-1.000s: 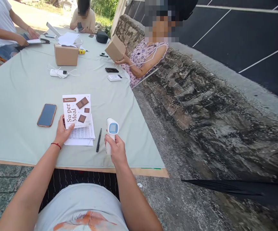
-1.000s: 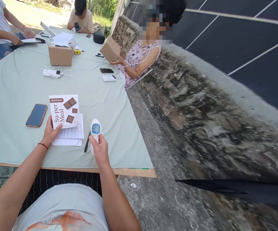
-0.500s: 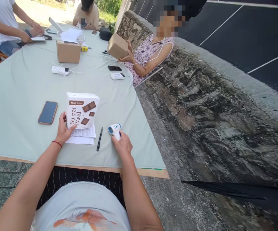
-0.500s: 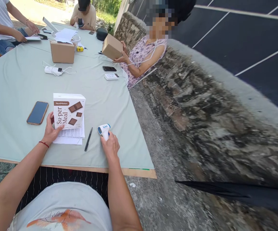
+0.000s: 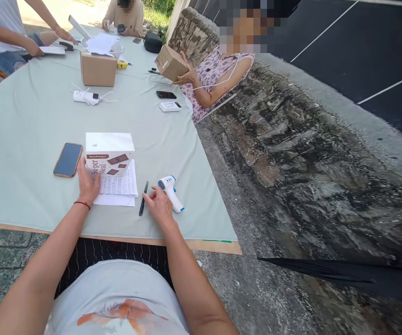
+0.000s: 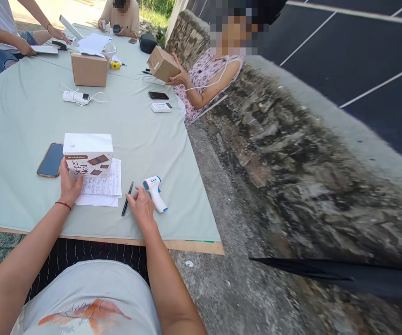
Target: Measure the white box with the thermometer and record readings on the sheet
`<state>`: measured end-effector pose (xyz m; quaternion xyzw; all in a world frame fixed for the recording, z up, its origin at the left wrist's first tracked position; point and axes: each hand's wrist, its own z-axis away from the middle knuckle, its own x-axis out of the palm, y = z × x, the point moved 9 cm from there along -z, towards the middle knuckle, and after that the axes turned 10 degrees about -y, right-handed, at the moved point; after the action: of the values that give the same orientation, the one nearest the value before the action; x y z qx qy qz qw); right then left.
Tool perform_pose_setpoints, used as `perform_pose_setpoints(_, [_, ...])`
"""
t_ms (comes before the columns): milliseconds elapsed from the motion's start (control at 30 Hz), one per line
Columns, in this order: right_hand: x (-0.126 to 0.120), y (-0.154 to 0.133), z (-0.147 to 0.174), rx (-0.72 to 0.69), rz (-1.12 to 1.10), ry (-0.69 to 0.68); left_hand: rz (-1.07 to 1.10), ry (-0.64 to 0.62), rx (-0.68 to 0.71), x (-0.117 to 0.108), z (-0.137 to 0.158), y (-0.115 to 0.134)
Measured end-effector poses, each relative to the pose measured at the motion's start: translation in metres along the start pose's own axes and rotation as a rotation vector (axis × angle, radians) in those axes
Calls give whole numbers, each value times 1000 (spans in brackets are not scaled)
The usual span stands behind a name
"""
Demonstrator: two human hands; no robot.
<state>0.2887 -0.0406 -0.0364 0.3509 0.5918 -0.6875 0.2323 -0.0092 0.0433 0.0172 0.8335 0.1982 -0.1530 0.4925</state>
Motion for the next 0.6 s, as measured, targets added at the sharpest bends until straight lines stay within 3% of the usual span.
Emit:
perform_pose_setpoints(100, [11,-11,-4,-8,55,-9,-305,124,207,-6,11,28])
perform_pose_setpoints(200, [12,-13,-9,-16,72,0,-493,54,431,14,26,58])
perform_pose_setpoints(267, [10,-10,-9,-64,-35,23,-538,-88,583,36,36,77])
perform_pose_setpoints(367, [8,0,-6,-142,-356,74,-546,-444,778,75,53,93])
perform_pose_setpoints(467, [12,13,-1,-151,-611,112,-570,-704,777,96,61,88])
perform_pose_setpoints(600, [18,7,3,-179,-686,92,-601,-800,691,101,59,77])
